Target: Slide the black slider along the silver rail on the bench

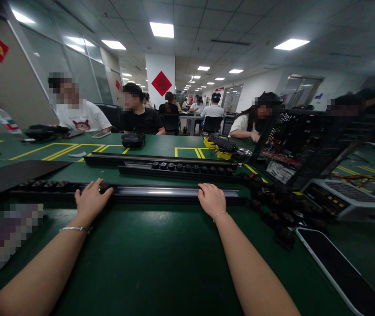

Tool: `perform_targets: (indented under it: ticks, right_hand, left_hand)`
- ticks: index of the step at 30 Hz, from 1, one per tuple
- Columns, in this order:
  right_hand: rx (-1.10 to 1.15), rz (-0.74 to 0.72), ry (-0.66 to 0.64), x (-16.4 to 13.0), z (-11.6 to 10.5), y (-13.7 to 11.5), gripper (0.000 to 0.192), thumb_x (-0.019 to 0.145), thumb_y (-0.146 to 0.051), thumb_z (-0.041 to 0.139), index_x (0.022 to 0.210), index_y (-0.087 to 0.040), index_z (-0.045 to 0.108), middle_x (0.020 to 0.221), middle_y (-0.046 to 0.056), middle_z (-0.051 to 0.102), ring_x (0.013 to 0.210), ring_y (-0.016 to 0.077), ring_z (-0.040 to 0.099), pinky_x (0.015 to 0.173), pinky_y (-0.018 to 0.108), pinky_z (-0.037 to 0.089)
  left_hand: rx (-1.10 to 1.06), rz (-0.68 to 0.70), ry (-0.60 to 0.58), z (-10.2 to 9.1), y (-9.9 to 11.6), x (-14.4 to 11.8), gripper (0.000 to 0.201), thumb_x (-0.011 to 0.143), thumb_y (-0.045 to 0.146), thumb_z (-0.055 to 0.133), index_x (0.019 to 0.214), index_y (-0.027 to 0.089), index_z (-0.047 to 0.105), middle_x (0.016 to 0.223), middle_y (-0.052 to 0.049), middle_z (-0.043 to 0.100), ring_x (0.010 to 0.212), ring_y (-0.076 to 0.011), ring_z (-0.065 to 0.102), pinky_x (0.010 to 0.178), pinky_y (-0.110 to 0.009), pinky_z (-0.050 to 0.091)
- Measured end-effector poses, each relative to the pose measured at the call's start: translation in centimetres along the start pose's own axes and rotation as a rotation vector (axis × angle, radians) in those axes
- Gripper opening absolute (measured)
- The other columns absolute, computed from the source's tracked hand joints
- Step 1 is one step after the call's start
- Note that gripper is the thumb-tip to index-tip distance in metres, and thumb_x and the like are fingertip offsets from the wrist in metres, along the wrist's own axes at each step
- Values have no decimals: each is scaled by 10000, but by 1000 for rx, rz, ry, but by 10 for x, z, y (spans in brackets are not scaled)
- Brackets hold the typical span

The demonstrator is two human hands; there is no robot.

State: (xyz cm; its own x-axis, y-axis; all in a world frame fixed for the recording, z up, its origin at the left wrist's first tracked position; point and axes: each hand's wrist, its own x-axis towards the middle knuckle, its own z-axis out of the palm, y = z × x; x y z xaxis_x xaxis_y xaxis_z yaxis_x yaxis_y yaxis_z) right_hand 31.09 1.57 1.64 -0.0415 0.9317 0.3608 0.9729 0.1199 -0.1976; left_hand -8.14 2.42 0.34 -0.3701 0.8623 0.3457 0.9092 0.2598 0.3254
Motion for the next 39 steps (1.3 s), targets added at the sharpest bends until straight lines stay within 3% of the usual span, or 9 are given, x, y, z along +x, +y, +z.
perform_targets:
  ticks: [3,10,20,33,39]
  right_hand:
    - [-2,-2,-4,0,-1,0,379,869,-298,362,1147,-241,613,1209,26,604,1137,189,500,953,351,370]
    - [5,-9,-2,0,-2,0,375,871,-293,362,1140,-235,616,1202,30,609,1136,186,501,957,348,363]
    - [6,5,32,5,1,14,368,868,-300,365,1124,-238,621,1201,26,610,1137,186,499,962,364,342]
    - [1,29,0,4,-2,9,374,888,-318,335,1147,-241,593,1211,31,600,1141,191,486,945,367,338]
    - [4,25,-12,5,-2,9,376,889,-316,331,1145,-238,594,1206,38,602,1143,197,484,935,366,342]
  left_hand:
    - [9,17,3,1,0,0,572,813,501,354,1267,177,481,1436,-100,377,1336,-285,277,1087,-553,141]
    - [-38,26,-17,3,-1,4,488,818,461,378,1218,224,527,1379,-65,463,1323,-290,297,1092,-580,84]
    - [-49,85,-56,6,8,3,514,828,475,356,1244,209,500,1392,-70,445,1325,-272,299,1097,-566,82]
    - [-21,113,-58,6,6,2,503,832,492,344,1249,265,513,1374,-49,471,1275,-292,379,1088,-565,116]
    - [21,140,-84,4,7,-1,527,847,478,314,1281,234,484,1400,-69,435,1301,-286,346,1081,-588,107]
